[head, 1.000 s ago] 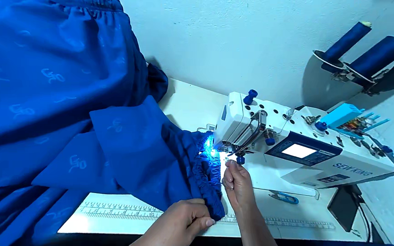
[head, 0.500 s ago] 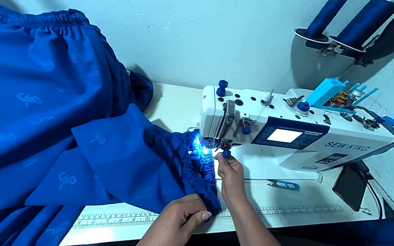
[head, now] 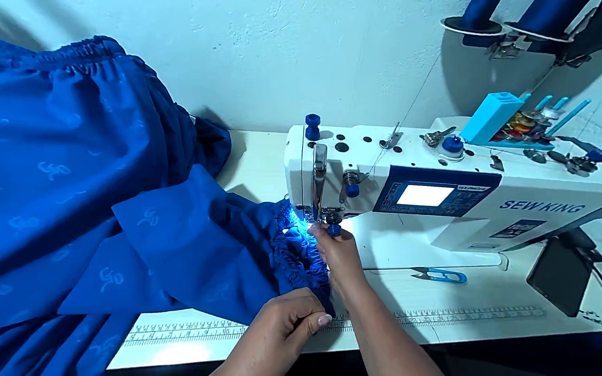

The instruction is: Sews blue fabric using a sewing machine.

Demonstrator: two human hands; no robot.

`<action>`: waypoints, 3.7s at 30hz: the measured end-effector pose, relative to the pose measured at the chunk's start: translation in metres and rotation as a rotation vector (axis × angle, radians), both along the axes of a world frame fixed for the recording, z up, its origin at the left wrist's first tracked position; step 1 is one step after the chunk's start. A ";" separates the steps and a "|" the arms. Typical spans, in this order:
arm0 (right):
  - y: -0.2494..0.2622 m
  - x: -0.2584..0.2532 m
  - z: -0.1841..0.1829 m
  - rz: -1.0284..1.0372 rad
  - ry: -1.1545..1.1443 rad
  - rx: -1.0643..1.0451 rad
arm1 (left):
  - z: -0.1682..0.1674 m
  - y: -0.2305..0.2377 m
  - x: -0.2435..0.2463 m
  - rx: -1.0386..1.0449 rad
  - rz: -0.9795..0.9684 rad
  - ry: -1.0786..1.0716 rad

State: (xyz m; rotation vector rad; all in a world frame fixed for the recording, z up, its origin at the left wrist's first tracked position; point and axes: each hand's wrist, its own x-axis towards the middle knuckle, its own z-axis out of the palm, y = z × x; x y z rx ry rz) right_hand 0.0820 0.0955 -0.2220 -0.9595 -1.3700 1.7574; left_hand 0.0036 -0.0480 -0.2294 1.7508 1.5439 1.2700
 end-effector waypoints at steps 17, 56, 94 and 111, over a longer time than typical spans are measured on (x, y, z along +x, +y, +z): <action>-0.012 -0.017 -0.001 0.071 -0.040 0.162 | 0.005 -0.009 -0.001 -0.016 0.025 0.077; 0.006 -0.019 -0.004 -0.024 -0.510 0.230 | 0.020 0.000 -0.012 -0.240 -0.001 0.060; -0.076 0.057 -0.050 0.260 -0.563 1.228 | 0.047 0.043 -0.049 -0.755 0.257 0.355; 0.033 0.038 0.014 0.206 -0.766 0.526 | 0.027 0.106 -0.070 -0.329 0.345 0.524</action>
